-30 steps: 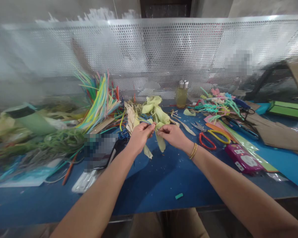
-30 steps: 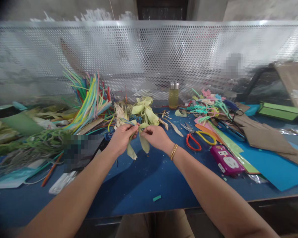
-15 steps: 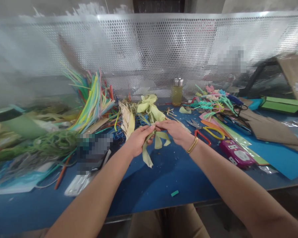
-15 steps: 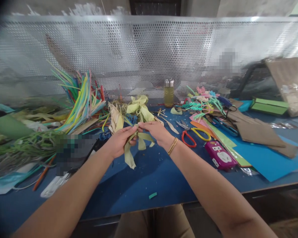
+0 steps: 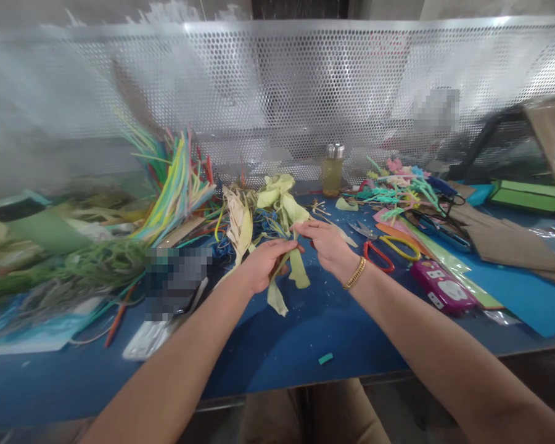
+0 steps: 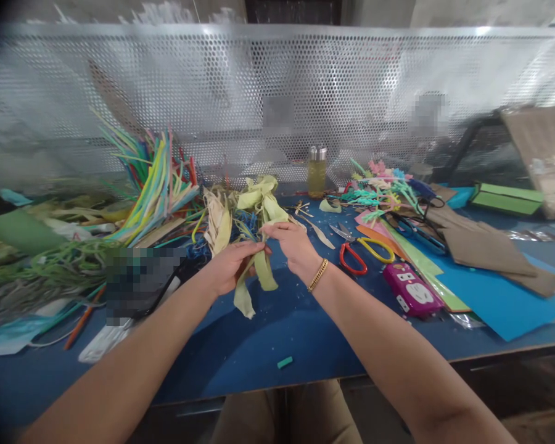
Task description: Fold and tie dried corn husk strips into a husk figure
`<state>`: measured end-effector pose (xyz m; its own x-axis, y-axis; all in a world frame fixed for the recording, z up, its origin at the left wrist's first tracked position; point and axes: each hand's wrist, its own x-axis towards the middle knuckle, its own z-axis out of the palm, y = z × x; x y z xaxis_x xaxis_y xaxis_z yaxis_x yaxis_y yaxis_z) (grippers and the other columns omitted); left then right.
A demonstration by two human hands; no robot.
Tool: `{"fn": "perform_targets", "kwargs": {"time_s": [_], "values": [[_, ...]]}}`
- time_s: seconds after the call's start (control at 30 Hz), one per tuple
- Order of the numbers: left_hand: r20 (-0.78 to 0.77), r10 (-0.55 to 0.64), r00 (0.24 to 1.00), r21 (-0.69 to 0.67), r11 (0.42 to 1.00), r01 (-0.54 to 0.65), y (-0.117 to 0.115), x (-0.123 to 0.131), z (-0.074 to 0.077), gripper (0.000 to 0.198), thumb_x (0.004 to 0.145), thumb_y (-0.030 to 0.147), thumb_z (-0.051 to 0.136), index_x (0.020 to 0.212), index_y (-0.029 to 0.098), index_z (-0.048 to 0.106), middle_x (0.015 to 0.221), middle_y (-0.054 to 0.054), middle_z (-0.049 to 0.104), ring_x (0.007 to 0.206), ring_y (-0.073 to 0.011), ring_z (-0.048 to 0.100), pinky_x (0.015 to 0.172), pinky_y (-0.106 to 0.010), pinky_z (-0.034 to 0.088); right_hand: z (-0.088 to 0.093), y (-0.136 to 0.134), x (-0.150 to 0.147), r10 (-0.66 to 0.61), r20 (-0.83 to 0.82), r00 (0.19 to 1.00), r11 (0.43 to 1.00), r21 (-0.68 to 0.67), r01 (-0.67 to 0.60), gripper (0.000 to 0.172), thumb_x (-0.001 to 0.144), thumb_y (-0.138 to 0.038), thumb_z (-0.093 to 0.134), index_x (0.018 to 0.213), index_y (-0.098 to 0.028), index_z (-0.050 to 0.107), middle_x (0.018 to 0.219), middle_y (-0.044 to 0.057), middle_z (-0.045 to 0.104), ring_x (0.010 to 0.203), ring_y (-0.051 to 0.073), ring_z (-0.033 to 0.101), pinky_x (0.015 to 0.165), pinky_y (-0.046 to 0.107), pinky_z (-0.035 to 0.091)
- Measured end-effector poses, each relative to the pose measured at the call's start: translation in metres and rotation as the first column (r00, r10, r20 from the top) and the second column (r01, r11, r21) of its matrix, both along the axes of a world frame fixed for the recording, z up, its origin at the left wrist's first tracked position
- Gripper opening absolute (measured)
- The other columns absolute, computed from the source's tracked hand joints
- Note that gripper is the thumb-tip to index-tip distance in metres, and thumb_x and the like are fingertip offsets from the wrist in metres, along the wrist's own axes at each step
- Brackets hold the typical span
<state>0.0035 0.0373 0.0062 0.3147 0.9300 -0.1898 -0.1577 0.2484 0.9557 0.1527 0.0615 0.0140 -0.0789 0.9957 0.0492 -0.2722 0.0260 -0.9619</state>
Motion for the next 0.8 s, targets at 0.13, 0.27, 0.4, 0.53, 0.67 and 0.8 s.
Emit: {"fn": "perform_targets", "kwargs": {"time_s": [0.13,0.27,0.4,0.53,0.67,0.8], "values": [[0.003,-0.072,0.997,0.004,0.997,0.072,-0.003,0.000,0.000,0.029,0.071,0.041,0.075,0.074,0.013,0.070,0.056,-0.002,0.058,0.050,-0.0114,0.053,0.049,-0.024,0.039,-0.001,0.003,0.002,-0.027,0.036,0.999,1.000,-0.001,0.027,0.022,0.058,-0.033,0.078,0.066,-0.016,0.068,0.077,0.003,0.068,0.071,0.013,0.056,0.068,0.028,0.041],[-0.012,-0.096,0.995,0.019,0.995,0.096,-0.004,-0.001,0.000,0.030,0.073,0.043,0.074,0.075,0.013,0.070,0.057,-0.001,0.057,0.048,-0.0103,0.051,0.050,-0.024,0.039,-0.003,0.006,0.002,-0.056,0.060,0.997,0.998,0.011,0.055,0.023,0.059,-0.035,0.078,0.065,-0.016,0.066,0.081,0.003,0.068,0.073,0.012,0.055,0.068,0.027,0.041],[-0.013,-0.114,0.993,0.010,0.993,0.115,-0.004,0.000,-0.001,0.030,0.074,0.042,0.073,0.079,0.013,0.070,0.059,0.000,0.057,0.049,-0.0096,0.050,0.050,-0.024,0.040,-0.004,0.007,0.004,-0.052,0.098,0.994,0.998,0.031,0.049,0.024,0.062,-0.037,0.077,0.067,-0.016,0.066,0.079,0.002,0.067,0.072,0.012,0.056,0.066,0.026,0.042],[0.068,0.024,0.997,0.005,1.000,-0.025,-0.002,-0.001,0.001,0.028,0.077,0.040,0.073,0.086,0.014,0.069,0.069,-0.002,0.062,0.058,-0.0107,0.056,0.057,-0.024,0.046,-0.005,0.008,0.006,0.113,0.048,0.992,0.981,-0.165,-0.103,0.025,0.080,-0.042,0.063,0.075,-0.018,0.066,0.075,0.003,0.067,0.065,0.013,0.059,0.061,0.027,0.045],[0.156,0.100,0.983,-0.026,0.995,-0.097,0.002,-0.006,0.007,0.019,0.083,0.030,0.066,0.091,0.013,0.068,0.074,-0.005,0.063,0.065,-0.0124,0.059,0.059,-0.024,0.049,-0.009,0.010,0.005,0.346,-0.051,0.937,0.916,-0.200,-0.349,0.017,0.084,-0.031,0.057,0.078,-0.018,0.067,0.073,0.006,0.069,0.064,0.016,0.062,0.065,0.031,0.051],[0.161,0.083,0.984,0.017,0.996,-0.087,0.004,-0.011,0.011,0.015,0.081,0.017,0.063,0.095,0.012,0.068,0.081,-0.007,0.065,0.066,-0.0104,0.057,0.056,-0.021,0.044,-0.014,0.011,0.008,0.346,0.113,0.931,0.938,-0.063,-0.341,0.006,0.074,-0.024,0.067,0.075,-0.018,0.069,0.074,0.005,0.070,0.064,0.015,0.060,0.064,0.029,0.052]]}}
